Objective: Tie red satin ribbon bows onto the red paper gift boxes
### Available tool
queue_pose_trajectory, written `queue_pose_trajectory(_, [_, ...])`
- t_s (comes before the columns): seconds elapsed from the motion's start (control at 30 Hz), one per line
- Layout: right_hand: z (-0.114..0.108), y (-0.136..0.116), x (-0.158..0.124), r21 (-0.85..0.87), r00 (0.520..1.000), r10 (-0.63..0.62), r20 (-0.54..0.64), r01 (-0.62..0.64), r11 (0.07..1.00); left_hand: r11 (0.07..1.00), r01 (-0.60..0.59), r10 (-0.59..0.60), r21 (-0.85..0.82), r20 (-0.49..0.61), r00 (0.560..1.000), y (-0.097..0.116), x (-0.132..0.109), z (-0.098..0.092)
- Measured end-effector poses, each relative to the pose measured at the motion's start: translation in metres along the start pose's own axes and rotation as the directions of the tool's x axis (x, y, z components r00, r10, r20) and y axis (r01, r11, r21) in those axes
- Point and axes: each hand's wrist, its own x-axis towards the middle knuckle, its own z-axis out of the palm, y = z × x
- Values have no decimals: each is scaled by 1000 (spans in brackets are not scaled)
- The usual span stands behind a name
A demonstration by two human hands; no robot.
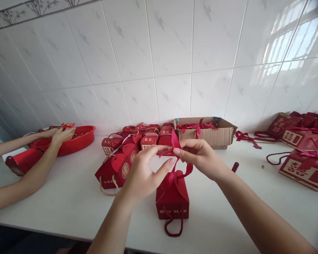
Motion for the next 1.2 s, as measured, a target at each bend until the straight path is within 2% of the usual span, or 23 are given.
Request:
queue_pose_trajectory(0.13, [0,1,1,31,998,-44,38,43,999,996,70,-61,-48,157,986,-1,-2,1])
queue_pose_trajectory(0.23, [-5,-2,-2,-31,988,-114,99,118,993,975,188,-157,-122,227,961,-7,0,0])
queue_pose_trajectory(0.33, [-12,-4,-4,-267,955,-203,215,258,929,910,306,-252,-280,213,944,-13,4,-4])
queue_pose_trajectory(0.43, [-16,0,-5,-492,919,-280,278,387,780,854,343,-263,-392,243,934,-17,6,-8])
queue_pose_trajectory(0.5, [-15,5,-3,-559,902,-338,270,433,707,804,404,-316,-435,262,912,-21,4,-8])
queue_pose_trajectory(0.6, [-12,12,0,-583,884,-393,252,463,667,726,510,-485,-461,182,856,-28,-3,-6])
queue_pose_trajectory(0.63, [-12,14,1,-584,882,-405,241,465,666,722,514,-506,-464,152,849,-30,-6,-6])
queue_pose_trajectory(0.67, [-11,14,1,-580,882,-412,227,463,670,740,494,-489,-457,140,861,-30,-7,-6])
queue_pose_trajectory(0.77, [-11,13,3,-519,900,-404,164,428,740,894,330,-284,-303,187,940,-23,-10,-10])
queue_pose_trajectory(0.83, [-14,8,3,-443,928,-358,102,365,819,985,162,-152,-58,146,977,-16,-10,-15])
queue_pose_trajectory(0.87, [-17,5,3,-403,943,-325,68,324,856,992,94,-102,83,109,989,-13,-11,-19])
queue_pose_trajectory(0.93, [-26,-1,0,-352,970,-239,32,235,906,946,19,-34,322,40,999,-14,-15,-31])
queue_pose_trajectory(1.07, [-58,1,-21,-424,991,-38,128,89,901,836,0,-54,549,82,995,-40,-35,-67])
queue_pose_trajectory(1.13, [-79,11,-40,-500,977,133,166,-33,865,783,30,-123,622,108,987,-62,-49,-88])
queue_pose_trajectory(1.2, [-99,25,-62,-575,938,285,198,-124,809,706,106,-190,700,43,981,-82,-64,-107])
